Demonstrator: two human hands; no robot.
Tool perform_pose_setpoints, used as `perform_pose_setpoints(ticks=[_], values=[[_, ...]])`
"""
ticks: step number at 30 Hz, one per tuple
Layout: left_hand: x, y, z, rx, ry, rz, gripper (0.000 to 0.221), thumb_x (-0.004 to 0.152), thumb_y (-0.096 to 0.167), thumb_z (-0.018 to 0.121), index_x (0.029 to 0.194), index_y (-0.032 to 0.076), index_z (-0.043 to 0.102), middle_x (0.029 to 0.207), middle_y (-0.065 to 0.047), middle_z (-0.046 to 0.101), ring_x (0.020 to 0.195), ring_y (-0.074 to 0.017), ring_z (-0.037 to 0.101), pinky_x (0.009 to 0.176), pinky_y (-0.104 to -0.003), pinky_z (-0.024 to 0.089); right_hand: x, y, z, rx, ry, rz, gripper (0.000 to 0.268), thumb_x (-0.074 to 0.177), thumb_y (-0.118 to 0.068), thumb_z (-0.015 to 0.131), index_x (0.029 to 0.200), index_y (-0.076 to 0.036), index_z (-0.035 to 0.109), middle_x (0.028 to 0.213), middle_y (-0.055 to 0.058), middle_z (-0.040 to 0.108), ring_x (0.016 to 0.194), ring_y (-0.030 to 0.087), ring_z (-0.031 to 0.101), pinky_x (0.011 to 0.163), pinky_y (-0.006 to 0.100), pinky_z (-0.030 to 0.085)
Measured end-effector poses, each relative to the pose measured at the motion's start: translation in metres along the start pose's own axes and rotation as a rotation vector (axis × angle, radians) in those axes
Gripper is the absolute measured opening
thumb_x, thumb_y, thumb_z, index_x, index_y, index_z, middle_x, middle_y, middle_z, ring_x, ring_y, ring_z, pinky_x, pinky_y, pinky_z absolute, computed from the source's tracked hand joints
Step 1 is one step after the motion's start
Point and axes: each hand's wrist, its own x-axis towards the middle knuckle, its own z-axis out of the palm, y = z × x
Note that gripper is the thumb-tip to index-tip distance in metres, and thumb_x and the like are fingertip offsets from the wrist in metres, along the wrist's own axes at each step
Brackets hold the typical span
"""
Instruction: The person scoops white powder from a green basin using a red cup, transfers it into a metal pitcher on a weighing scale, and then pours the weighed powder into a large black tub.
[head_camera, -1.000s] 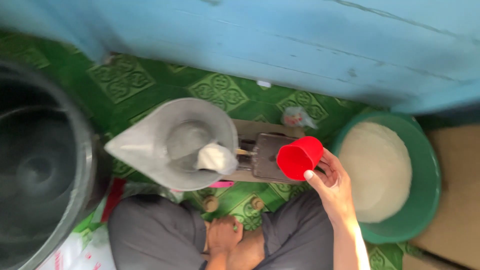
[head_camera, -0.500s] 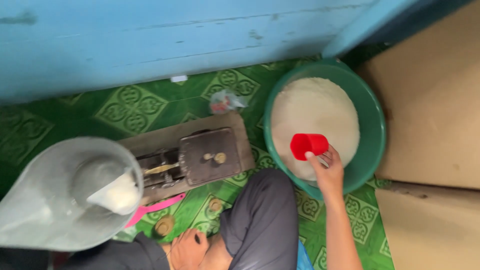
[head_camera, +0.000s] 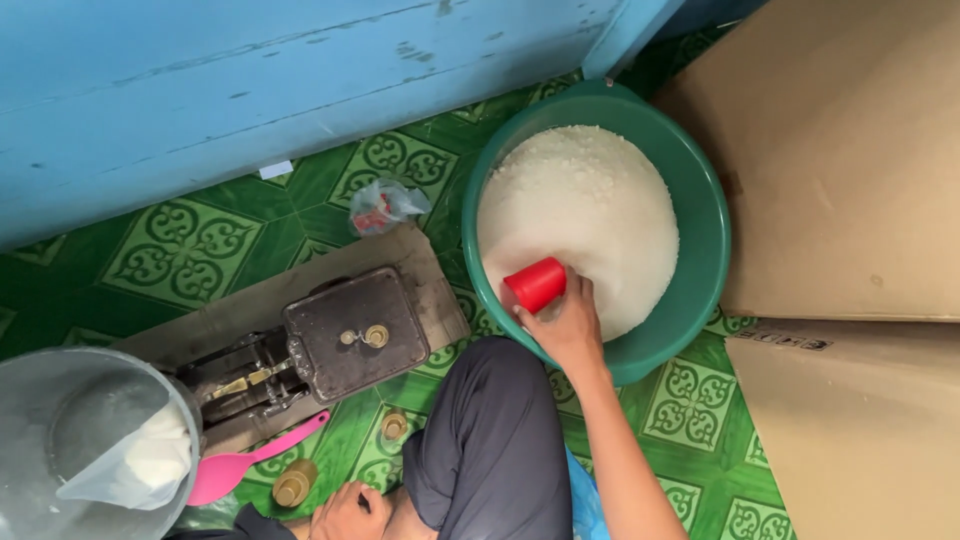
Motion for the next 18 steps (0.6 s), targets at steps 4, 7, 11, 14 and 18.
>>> perform_pose_setpoints(ticks=[4, 7, 11, 14, 18], values=[[0.0, -0.003, 0.003, 0.003, -0.005, 0.012, 0.01, 0.069, 0.019, 0.059, 0.06, 0.013, 0.061, 0.061, -0.001, 0.058, 0.061, -0.027, 0.057, 0.059, -0.037, 0.042, 0.003, -0.001, -0.002, -0.006, -0.016, -0.014, 0.082, 0.066, -0.029, 0.084, 0.134, -0.002, 0.046, 0.118, 0.018, 0.055, 0.101, 0.036, 0.06, 0.085, 0.042, 0.051], [-0.003, -0.005, 0.008, 0.031, 0.003, 0.009, 0.011, 0.071, 0.019, 0.059, 0.063, 0.014, 0.065, 0.063, -0.001, 0.059, 0.061, -0.0262, 0.058, 0.06, -0.037, 0.042, 0.004, -0.003, -0.01, 0.078, -0.068, 0.053, 0.076, 0.07, -0.034, 0.079, 0.133, -0.004, 0.052, 0.12, 0.018, 0.057, 0.104, 0.035, 0.06, 0.088, 0.041, 0.05], [-0.006, -0.008, 0.012, 0.025, -0.024, -0.022, 0.011, 0.07, 0.02, 0.059, 0.063, 0.014, 0.065, 0.063, -0.001, 0.06, 0.062, -0.0252, 0.058, 0.061, -0.036, 0.042, 0.005, 0.016, -0.01, 0.21, -0.057, 0.134, 0.077, 0.069, -0.03, 0.081, 0.131, 0.006, 0.051, 0.118, 0.022, 0.058, 0.099, 0.03, 0.064, 0.083, 0.036, 0.055], [-0.009, -0.014, 0.022, 0.006, -0.007, -0.028, 0.01, 0.069, 0.02, 0.06, 0.062, 0.014, 0.064, 0.062, 0.0, 0.059, 0.062, -0.0254, 0.057, 0.062, -0.036, 0.042, 0.004, 0.032, -0.011, 0.358, -0.073, 0.208, 0.081, 0.068, -0.027, 0.081, 0.132, 0.009, 0.047, 0.117, 0.023, 0.06, 0.097, 0.027, 0.065, 0.08, 0.033, 0.057], [-0.01, -0.016, 0.025, -0.008, 0.019, -0.015, 0.01, 0.067, 0.02, 0.059, 0.06, 0.013, 0.063, 0.059, -0.002, 0.057, 0.057, -0.0268, 0.054, 0.058, -0.037, 0.04, 0.004, 0.048, -0.014, 0.524, -0.048, 0.281, 0.076, 0.067, -0.022, 0.081, 0.129, 0.01, 0.05, 0.114, 0.019, 0.062, 0.093, 0.022, 0.065, 0.079, 0.028, 0.054]])
